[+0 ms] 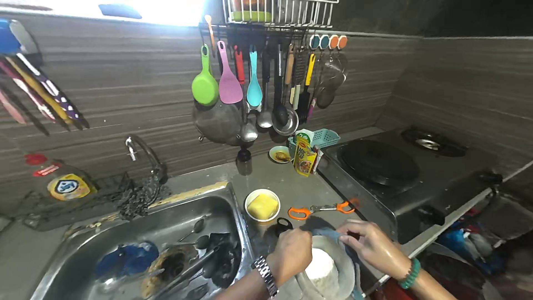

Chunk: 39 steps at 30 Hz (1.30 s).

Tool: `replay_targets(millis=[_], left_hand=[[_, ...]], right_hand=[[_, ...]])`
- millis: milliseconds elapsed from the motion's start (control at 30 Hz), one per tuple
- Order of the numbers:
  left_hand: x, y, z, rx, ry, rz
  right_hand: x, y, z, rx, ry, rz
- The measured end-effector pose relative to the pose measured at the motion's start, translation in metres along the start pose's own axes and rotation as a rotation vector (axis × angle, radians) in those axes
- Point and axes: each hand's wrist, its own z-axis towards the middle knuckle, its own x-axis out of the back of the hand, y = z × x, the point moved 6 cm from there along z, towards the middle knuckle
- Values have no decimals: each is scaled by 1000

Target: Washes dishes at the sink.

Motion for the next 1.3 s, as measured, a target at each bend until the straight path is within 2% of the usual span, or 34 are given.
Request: replay_targets(millis=[67,133,233,367,500,633,767,867,933,1033,1100,1133,1200,1300], left_hand=[[-1,-1,-1,-8,8,-14],[-1,0,-1,-16,13,-17],[0,0,0,-21,12,-18],[1,1,-1,-25,9,-9],[1,0,-2,-28,5,-28],[0,0,-2,-41,15,-62],[0,0,-4,-57,23,-99],[1,-1,-6,-67,27,-117],[1,1,-5,-90,17,-112],[6,1,2,-156,-4,-84],[10,3,8,-192,-24,-50],[13,6,10,-205,-33,-31],[17,13,14,-221,-56,3],[20,23,17,-225,-92,70]], right_hand=[[-17,-9,-3,44,-124,-69],[-28,-17,0,-49,-342,-266],[-32,-31,13,-134,-522,-459],[-41,-47,28,-289,-581,-486],[-51,-41,38,-458,-648,-527],[-64,-32,35,-505,-624,-577],[-55,-29,32,-506,-569,-529],[-37,-20,21,-459,-420,-400],[-18,-6,9,-395,-219,-217],[15,15,-8,-262,189,113],[27,5,-15,-126,297,130],[27,-6,-17,-5,278,28],[10,-28,-19,202,82,-255],[-15,-31,-19,157,-246,-594]])
